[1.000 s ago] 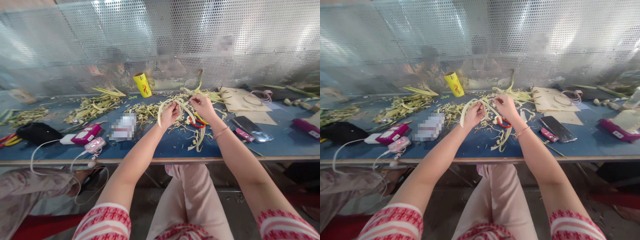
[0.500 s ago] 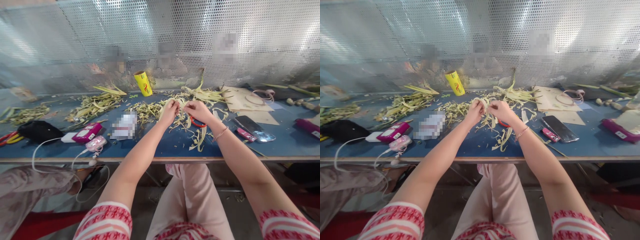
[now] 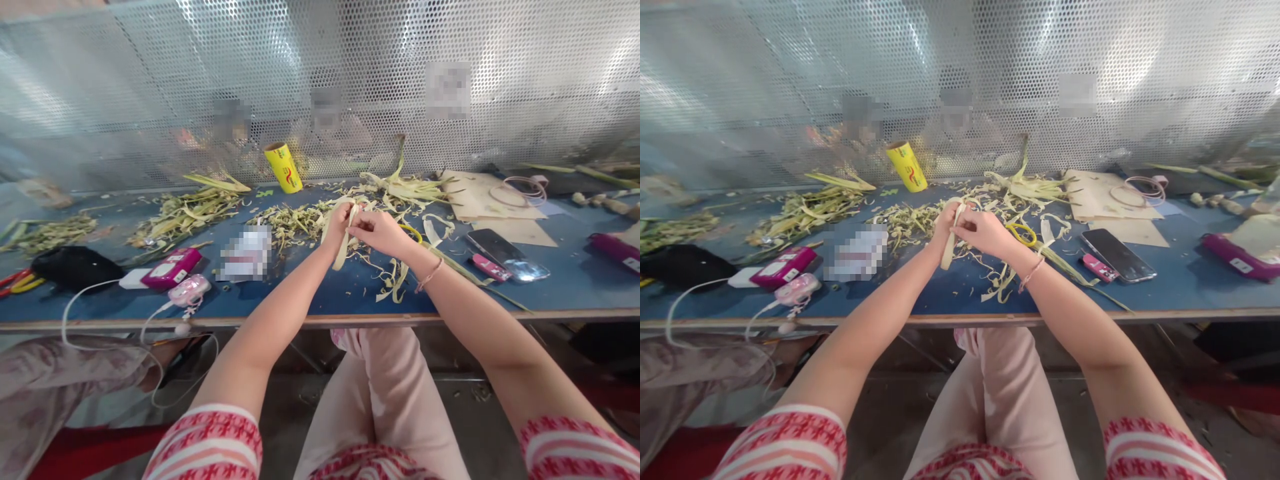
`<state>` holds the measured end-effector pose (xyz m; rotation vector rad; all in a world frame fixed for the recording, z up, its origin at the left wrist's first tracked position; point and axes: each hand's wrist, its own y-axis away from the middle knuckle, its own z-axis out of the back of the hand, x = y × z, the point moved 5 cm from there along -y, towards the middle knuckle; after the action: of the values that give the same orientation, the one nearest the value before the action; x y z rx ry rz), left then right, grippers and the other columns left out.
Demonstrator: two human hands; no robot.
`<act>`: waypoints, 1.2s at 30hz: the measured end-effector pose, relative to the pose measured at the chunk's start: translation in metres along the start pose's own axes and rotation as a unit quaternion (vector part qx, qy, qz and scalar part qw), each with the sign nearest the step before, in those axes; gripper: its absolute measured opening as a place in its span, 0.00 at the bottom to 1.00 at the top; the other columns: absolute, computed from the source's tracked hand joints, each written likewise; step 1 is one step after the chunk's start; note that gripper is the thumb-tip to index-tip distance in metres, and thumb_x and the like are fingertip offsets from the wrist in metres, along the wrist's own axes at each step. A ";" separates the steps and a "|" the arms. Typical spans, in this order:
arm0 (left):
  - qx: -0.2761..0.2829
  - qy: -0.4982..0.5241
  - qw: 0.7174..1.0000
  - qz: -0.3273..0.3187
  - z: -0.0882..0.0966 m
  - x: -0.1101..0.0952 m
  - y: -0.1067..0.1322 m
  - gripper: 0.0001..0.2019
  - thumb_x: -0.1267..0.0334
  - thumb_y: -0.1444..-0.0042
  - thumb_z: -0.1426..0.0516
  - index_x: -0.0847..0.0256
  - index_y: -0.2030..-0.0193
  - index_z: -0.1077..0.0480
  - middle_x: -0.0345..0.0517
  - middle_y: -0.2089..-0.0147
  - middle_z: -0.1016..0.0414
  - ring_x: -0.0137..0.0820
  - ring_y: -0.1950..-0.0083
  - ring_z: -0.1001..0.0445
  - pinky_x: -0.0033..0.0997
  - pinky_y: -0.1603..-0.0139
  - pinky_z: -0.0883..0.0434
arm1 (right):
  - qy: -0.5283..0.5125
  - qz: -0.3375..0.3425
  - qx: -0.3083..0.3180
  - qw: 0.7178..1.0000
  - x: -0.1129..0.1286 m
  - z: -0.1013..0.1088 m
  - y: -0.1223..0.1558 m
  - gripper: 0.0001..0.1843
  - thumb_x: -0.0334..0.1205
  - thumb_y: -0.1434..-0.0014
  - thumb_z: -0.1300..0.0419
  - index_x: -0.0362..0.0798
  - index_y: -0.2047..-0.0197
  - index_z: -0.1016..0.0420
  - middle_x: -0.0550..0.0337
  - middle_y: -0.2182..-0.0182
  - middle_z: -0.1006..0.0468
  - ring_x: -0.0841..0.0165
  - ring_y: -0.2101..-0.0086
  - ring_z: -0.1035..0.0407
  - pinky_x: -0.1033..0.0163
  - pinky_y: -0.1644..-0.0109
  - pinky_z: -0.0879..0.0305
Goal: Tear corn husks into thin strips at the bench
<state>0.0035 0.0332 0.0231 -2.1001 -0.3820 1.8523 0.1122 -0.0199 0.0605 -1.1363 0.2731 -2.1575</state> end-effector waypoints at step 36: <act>0.101 0.162 0.977 0.093 -0.020 0.005 0.008 0.14 0.57 0.36 0.48 0.61 0.51 0.27 0.43 0.57 0.20 0.31 0.49 0.23 0.30 0.44 0.30 | 0.067 0.005 -0.119 0.991 -0.022 0.014 -0.010 0.08 0.34 0.46 0.45 0.49 0.76 0.38 0.60 0.73 0.34 0.67 0.70 0.37 0.60 0.60 0.39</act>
<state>0.0239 0.0265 0.0174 -2.3020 0.0802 1.5247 0.1268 0.0035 0.0590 -1.1161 0.6085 -2.2385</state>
